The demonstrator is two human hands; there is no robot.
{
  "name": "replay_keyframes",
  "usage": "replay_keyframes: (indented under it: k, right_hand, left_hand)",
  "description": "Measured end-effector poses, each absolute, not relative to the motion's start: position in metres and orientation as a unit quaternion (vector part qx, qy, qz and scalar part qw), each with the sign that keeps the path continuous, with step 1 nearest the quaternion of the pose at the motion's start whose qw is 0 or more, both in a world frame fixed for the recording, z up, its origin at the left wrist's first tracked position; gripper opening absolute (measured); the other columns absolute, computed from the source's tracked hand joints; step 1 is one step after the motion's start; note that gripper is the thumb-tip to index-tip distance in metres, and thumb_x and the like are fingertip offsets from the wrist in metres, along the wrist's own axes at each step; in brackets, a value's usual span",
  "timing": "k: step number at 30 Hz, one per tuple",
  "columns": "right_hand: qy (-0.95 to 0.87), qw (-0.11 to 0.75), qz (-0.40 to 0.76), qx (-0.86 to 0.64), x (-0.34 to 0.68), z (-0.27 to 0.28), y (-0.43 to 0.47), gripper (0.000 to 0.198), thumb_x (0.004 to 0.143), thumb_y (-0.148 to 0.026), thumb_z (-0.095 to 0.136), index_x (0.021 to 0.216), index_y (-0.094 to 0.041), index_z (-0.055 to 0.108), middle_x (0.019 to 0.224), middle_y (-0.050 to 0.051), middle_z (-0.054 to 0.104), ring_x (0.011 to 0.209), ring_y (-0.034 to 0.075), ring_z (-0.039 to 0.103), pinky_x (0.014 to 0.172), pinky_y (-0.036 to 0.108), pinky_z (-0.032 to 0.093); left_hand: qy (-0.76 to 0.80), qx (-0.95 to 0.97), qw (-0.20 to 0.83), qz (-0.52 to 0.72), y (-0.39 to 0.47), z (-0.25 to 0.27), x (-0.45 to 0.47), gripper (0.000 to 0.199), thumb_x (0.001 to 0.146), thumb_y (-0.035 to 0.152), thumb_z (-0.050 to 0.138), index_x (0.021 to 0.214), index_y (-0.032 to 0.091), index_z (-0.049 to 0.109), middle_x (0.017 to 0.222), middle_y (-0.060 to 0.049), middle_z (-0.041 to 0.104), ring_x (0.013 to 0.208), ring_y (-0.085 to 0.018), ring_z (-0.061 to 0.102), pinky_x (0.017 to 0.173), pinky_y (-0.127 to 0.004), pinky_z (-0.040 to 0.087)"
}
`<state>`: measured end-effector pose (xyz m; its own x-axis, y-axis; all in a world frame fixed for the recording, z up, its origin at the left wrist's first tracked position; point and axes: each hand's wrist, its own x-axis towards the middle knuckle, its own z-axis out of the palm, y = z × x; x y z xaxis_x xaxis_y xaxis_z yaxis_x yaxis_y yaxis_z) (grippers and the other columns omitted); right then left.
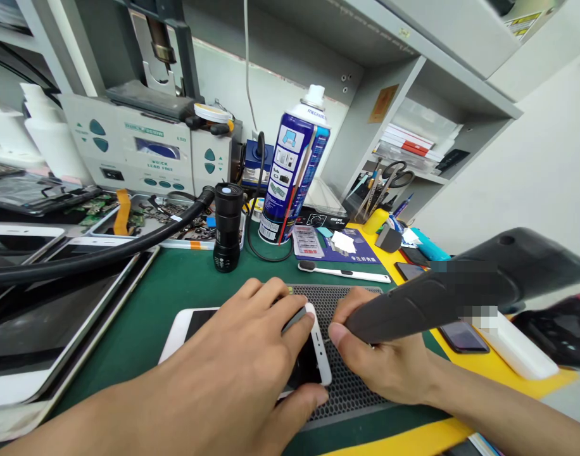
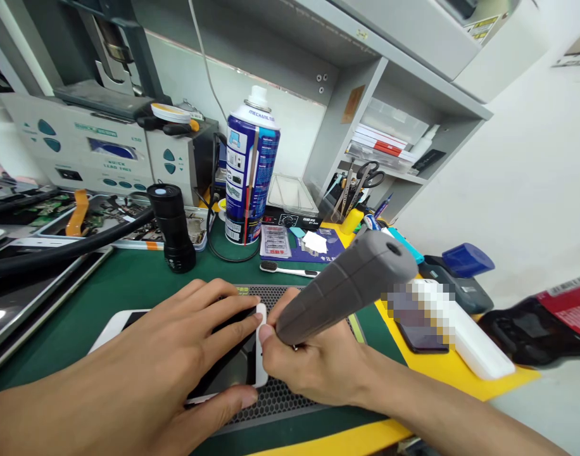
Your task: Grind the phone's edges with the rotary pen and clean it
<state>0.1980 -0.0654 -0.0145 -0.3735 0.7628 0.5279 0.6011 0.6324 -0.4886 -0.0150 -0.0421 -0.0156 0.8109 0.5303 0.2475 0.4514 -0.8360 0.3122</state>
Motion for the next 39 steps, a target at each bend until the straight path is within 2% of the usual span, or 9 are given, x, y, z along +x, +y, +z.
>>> replay_keyframes:
  k: [4, 11, 16, 22, 27, 32, 39]
  right_hand:
    - [-0.819, 0.376, 0.111, -0.419, 0.199, -0.016, -0.065, 0.012, 0.088, -0.017, 0.059, 0.077, -0.02, 0.054, 0.065, -0.002, 0.057, 0.053, 0.01, 0.057, 0.049, 0.021, 0.047]
    - [-0.833, 0.348, 0.091, -0.421, 0.202, -0.015, -0.067, 0.012, 0.09, -0.019, 0.057, 0.079, -0.02, 0.053, 0.066, -0.002, 0.059, 0.056, 0.011, 0.059, 0.052, 0.022, 0.048]
    - [-0.851, 0.325, 0.061, -0.409, 0.203, -0.013, -0.067, 0.013, 0.091, -0.02, 0.054, 0.079, -0.02, 0.05, 0.065, -0.001, 0.057, 0.054, 0.012, 0.058, 0.052, 0.023, 0.049]
    - [-0.861, 0.312, 0.064, -0.397, 0.207, -0.014, -0.067, 0.012, 0.089, -0.017, 0.058, 0.081, -0.023, 0.051, 0.066, -0.002, 0.06, 0.053, 0.012, 0.057, 0.051, 0.025, 0.047]
    - [-0.849, 0.324, 0.06, -0.413, 0.205, -0.015, -0.067, 0.012, 0.09, -0.017, 0.057, 0.08, -0.023, 0.052, 0.066, -0.002, 0.059, 0.054, 0.013, 0.058, 0.051, 0.025, 0.048]
    - [-0.825, 0.349, 0.11, -0.432, 0.208, -0.022, -0.068, 0.011, 0.091, -0.021, 0.062, 0.083, -0.022, 0.055, 0.069, -0.002, 0.06, 0.054, 0.011, 0.059, 0.05, 0.022, 0.049]
    - [-0.825, 0.348, 0.111, -0.432, 0.21, -0.023, -0.068, 0.011, 0.091, -0.021, 0.063, 0.083, -0.022, 0.055, 0.071, -0.003, 0.059, 0.057, 0.011, 0.059, 0.053, 0.021, 0.05]
  left_hand:
    - [0.255, 0.943, 0.122, 0.174, -0.042, -0.015, -0.015, 0.035, 0.096, 0.046, 0.056, 0.106, 0.016, 0.07, 0.116, -0.013, 0.068, 0.11, -0.036, 0.058, 0.101, -0.06, 0.044]
    - [0.262, 0.943, 0.127, 0.158, -0.043, -0.013, -0.015, 0.035, 0.096, 0.047, 0.056, 0.105, 0.017, 0.071, 0.106, -0.012, 0.068, 0.109, -0.035, 0.057, 0.099, -0.057, 0.046]
    - [0.258, 0.943, 0.122, 0.172, -0.042, -0.012, -0.015, 0.032, 0.095, 0.046, 0.059, 0.103, 0.018, 0.071, 0.103, -0.011, 0.069, 0.109, -0.032, 0.058, 0.096, -0.049, 0.048]
    - [0.258, 0.94, 0.129, 0.181, -0.043, -0.011, -0.015, 0.028, 0.094, 0.045, 0.06, 0.099, 0.019, 0.072, 0.099, -0.01, 0.07, 0.11, -0.032, 0.058, 0.096, -0.047, 0.047]
    - [0.258, 0.938, 0.137, 0.187, -0.043, -0.013, -0.016, 0.027, 0.094, 0.043, 0.061, 0.098, 0.019, 0.071, 0.099, -0.009, 0.07, 0.109, -0.031, 0.058, 0.097, -0.047, 0.046]
    - [0.259, 0.94, 0.137, 0.177, -0.044, -0.014, -0.016, 0.03, 0.095, 0.045, 0.059, 0.099, 0.018, 0.07, 0.1, -0.009, 0.068, 0.11, -0.033, 0.058, 0.102, -0.053, 0.042]
    - [0.258, 0.941, 0.14, 0.166, -0.043, -0.013, -0.016, 0.032, 0.097, 0.046, 0.056, 0.101, 0.018, 0.069, 0.102, -0.009, 0.067, 0.112, -0.034, 0.056, 0.101, -0.055, 0.043]
